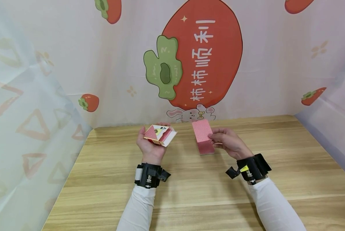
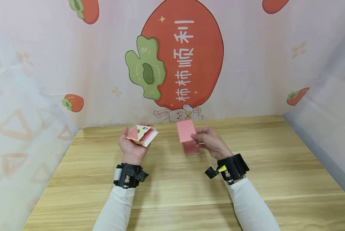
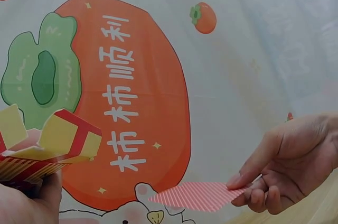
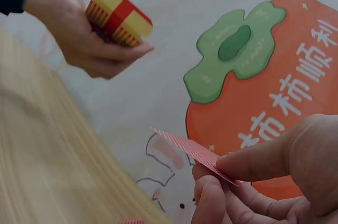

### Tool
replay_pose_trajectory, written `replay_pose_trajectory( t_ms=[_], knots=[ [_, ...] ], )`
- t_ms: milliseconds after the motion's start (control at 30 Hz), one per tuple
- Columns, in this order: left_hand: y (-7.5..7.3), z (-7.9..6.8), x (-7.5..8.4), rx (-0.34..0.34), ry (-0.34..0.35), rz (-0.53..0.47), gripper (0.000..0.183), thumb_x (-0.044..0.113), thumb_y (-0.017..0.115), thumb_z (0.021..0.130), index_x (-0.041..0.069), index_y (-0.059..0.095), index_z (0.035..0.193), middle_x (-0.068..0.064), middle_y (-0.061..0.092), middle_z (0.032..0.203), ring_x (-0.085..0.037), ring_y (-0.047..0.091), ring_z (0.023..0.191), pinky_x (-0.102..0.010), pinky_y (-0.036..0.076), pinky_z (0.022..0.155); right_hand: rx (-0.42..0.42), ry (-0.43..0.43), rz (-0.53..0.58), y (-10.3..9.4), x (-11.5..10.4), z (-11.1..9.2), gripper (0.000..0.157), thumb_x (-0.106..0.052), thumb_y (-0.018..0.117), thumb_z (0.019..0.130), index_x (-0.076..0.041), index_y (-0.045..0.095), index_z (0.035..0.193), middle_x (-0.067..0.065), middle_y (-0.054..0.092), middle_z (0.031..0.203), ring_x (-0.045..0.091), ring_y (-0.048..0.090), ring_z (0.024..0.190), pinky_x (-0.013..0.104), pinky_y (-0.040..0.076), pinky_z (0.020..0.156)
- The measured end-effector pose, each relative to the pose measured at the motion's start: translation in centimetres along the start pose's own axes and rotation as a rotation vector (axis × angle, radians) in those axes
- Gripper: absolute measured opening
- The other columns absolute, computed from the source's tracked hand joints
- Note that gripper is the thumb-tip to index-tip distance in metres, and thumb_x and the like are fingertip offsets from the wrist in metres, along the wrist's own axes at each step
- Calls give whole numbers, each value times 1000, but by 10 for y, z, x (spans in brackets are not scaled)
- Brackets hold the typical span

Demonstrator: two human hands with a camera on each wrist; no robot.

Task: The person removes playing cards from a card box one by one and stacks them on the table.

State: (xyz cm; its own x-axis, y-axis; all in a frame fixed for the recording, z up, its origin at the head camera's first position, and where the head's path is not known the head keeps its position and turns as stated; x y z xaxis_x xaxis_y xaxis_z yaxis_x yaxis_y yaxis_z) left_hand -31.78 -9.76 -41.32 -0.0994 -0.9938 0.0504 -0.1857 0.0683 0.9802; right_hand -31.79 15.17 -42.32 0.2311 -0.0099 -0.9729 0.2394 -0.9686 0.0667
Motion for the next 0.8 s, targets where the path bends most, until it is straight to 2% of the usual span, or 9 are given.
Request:
replay_pose_trajectory(
  t_ms=[400,600,800],
  knots=[
    [-1,-1,0,7,10,39,49,45,37,100,1,45,120,-14,55,110,-33,59,105,-46,42,104,67,29,-89,-12,14,7,29,-10,62,100,14,57,115,9,66,85,14,66,72,27,56,71],
    [-1,-1,-1,8,4,30,51,45,37,101,2,41,128,-12,54,110,-32,58,105,-45,43,101,71,41,-140,-16,20,9,28,-13,63,100,12,62,112,5,67,82,15,68,73,29,56,74],
    [-1,-1,-1,10,3,22,50,46,37,101,2,44,124,-11,54,111,-31,58,105,-45,44,100,72,45,-166,-18,23,9,28,-13,63,99,11,63,113,5,67,85,17,65,76,33,56,78]
  ],
)
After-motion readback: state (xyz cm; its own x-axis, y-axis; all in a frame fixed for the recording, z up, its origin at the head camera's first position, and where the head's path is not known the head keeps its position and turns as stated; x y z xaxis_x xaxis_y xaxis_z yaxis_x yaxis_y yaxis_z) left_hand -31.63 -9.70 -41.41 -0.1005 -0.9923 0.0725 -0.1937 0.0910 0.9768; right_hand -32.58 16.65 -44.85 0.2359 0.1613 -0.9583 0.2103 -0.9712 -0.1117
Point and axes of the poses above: each hand's wrist, its own z-axis towards the middle knuckle, its own y-axis out of the palm, x = y × z, the point moved 9 cm from there along z, towards the middle knuckle
